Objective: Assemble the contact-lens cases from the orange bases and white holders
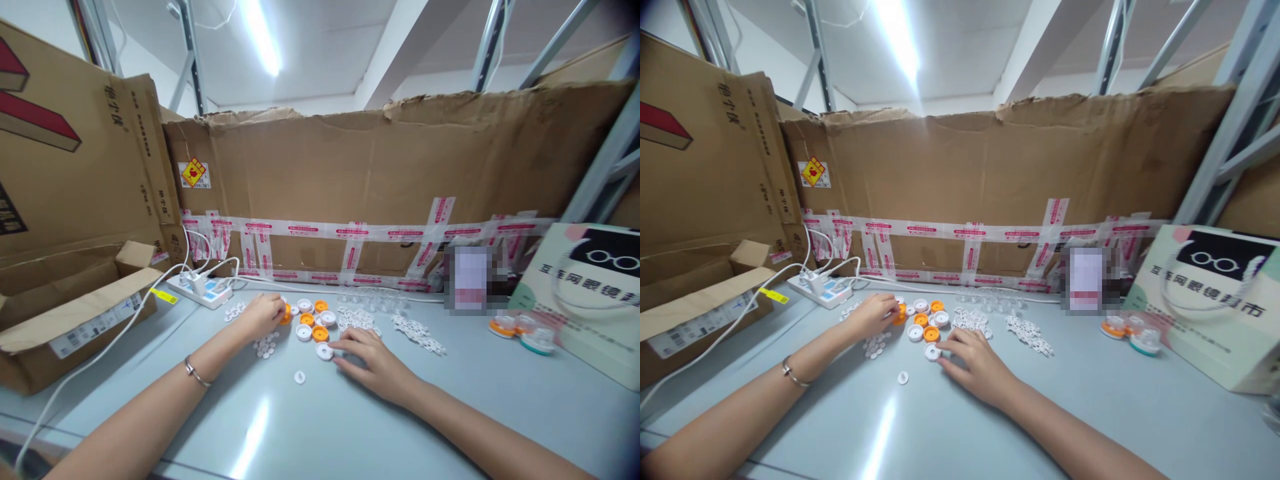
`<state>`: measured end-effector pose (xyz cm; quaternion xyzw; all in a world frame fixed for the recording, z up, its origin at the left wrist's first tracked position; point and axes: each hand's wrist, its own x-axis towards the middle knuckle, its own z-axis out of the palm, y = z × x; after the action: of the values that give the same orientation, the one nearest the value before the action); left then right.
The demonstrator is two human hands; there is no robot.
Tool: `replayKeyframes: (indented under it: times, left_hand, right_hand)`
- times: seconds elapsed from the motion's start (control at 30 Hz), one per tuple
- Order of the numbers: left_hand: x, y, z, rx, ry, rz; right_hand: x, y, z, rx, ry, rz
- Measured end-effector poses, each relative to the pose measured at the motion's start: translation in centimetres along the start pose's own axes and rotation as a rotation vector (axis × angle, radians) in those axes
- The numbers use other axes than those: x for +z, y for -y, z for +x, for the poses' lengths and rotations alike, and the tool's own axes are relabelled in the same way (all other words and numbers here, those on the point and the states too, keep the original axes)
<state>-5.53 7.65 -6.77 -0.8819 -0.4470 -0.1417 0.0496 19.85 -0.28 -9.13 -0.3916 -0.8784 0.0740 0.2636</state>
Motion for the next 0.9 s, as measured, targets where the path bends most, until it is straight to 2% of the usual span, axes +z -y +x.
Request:
replayKeyframes:
  times: [0.1, 0.17, 0.27, 0.37, 0.53, 0.63, 0.73, 0.9]
  left_hand:
    - [-1.4, -2.2, -0.7, 0.048, -0.060, -0.044]
    - [-2.2, -4.4, -1.5, 0.243, -0.066, -0.209]
    - [-2.4, -7.4, -2.5, 0.521, 0.054, -0.296]
    - [-1.8, -8.6, -3.0, 0.614, 0.127, -0.226]
    - [-1.7, -7.7, -2.9, 0.563, 0.206, -0.309]
    - [-2.7, -6.8, -2.8, 0.419, 0.261, -0.382]
    - [-3.5, -6.0, -2.9, 0.293, 0.350, -0.358]
    - [-3.2, -5.3, -3.0, 0.193, 0.484, -0.367]
  right_hand:
    - [-0.4, -0.4, 0.0, 0.023, -0.094, 0.059]
    - [-0.7, -0.9, 0.1, 0.051, -0.158, 0.095]
    - [-0.9, -1.5, 0.2, 0.075, -0.192, 0.123]
    - [-0.8, -1.7, 0.2, 0.057, -0.161, 0.136]
    - [-0.8, -1.4, 0.0, 0.016, -0.086, 0.157]
    - [-0.8, -1.2, 0.0, 0.015, -0.004, 0.200]
    - [-0.5, -0.6, -0.1, 0.027, 0.117, 0.245]
    - [0.4, 0.8, -0.1, 0.085, 0.212, 0.257]
